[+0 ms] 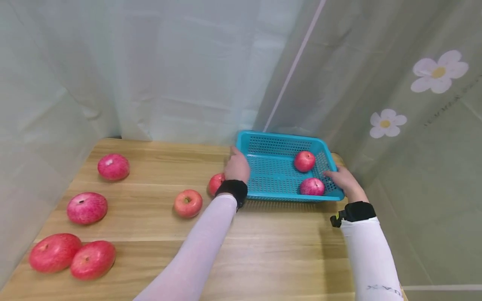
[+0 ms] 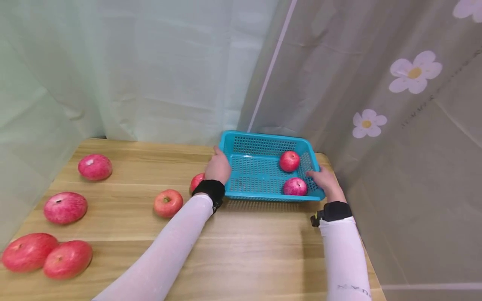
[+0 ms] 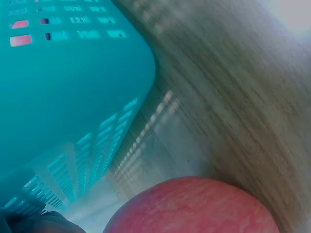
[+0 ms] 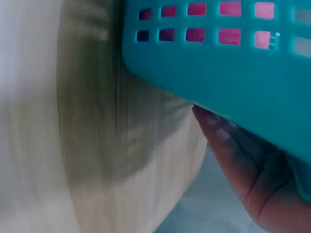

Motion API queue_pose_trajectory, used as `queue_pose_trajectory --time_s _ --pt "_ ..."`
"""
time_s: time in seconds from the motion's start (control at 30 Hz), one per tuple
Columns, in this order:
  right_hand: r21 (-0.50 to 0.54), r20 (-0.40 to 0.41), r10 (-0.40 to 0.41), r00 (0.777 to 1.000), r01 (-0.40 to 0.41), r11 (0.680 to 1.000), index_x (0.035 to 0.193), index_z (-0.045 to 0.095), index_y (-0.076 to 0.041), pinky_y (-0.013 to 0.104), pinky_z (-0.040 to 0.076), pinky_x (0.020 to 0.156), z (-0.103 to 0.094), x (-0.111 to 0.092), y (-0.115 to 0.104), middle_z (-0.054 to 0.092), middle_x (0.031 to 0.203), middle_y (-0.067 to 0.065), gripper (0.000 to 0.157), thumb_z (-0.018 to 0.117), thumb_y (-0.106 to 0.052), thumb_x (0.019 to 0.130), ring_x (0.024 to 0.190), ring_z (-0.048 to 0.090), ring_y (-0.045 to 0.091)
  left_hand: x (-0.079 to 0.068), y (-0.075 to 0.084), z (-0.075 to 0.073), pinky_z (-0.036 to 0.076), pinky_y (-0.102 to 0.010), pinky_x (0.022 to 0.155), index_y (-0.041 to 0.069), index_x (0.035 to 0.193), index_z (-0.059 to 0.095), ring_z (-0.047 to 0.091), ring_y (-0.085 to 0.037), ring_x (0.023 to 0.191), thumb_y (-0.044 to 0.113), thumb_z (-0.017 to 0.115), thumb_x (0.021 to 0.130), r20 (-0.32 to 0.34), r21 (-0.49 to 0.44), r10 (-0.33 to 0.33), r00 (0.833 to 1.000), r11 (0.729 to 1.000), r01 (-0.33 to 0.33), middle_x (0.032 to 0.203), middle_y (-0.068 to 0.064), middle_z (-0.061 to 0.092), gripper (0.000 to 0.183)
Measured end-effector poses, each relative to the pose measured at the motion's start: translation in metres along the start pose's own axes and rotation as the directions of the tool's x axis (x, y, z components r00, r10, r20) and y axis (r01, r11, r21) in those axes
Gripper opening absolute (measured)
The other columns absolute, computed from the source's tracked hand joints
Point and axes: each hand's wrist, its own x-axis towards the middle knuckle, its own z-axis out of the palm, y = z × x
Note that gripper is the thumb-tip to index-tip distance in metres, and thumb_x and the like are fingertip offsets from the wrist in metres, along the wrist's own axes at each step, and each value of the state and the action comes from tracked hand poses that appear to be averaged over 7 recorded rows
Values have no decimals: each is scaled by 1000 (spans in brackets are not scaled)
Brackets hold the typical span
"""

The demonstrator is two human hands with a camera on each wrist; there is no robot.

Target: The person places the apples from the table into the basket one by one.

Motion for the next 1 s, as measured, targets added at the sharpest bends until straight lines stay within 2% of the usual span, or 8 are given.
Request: queue_pose_trajectory --time_s 0.37,0.53,0.63,0.7,0.83,0.87,0.93,1.0 --pt "-150 -118 -47 992 29 988 161 33 5 64 42 112 4 9 1 47 152 36 64 54 -26 110 134 50 52 7 -4 0 62 -54 79 -9 152 34 72 -41 97 9 54 106 3 -74 23 1000 997 -23 105 -27 71 53" --pt "-255 -154 -37 987 -4 967 158 35 8 64 41 113 8 9 0 48 150 37 64 54 -25 107 136 48 54 13 -9 -9 60 -54 84 -9 158 25 71 -42 103 19 50 110 134 -25 61 989 998 -58 115 -28 70 61" --pt "-289 -168 -48 985 -3 957 155 36 12 63 41 113 9 8 -3 48 148 39 62 54 -23 106 136 48 55 17 -14 -29 56 -55 98 -7 165 15 66 -44 121 32 45 114 248 -33 130 960 992 -126 140 -31 61 71" --pt "-290 -171 -63 983 11 957 153 36 13 64 41 113 10 8 -5 48 147 41 61 54 -21 106 135 48 56 18 -18 -48 47 -57 112 -6 168 9 55 -46 138 33 43 114 280 -63 214 936 977 -205 157 -32 47 74" --pt "-281 -169 -94 981 43 959 152 37 14 65 43 110 11 8 -4 49 146 41 60 53 -19 105 133 50 57 16 -33 -84 31 -60 123 3 171 2 31 -47 155 17 49 108 299 -57 338 892 940 -337 169 -31 27 80" --pt "-282 -170 -96 981 45 958 152 36 14 65 43 110 11 8 -4 48 146 41 60 53 -20 105 133 50 57 14 -37 -90 31 -61 123 5 171 1 31 -48 155 13 51 106 303 -41 356 884 931 -361 169 -32 27 83" --pt "-280 -169 -93 981 43 959 153 35 14 65 44 109 11 9 -2 48 147 41 61 52 -20 105 132 50 56 9 -47 -98 46 -60 112 10 172 -4 48 -48 142 9 55 104 346 -22 365 865 924 -381 164 -34 35 90" --pt "-275 -161 -87 983 40 961 154 34 13 65 44 109 10 9 -2 47 147 41 61 51 -20 106 132 50 56 2 -55 -103 52 -59 104 9 172 -5 56 -46 131 11 58 102 400 6 363 841 917 -398 160 -35 38 94"
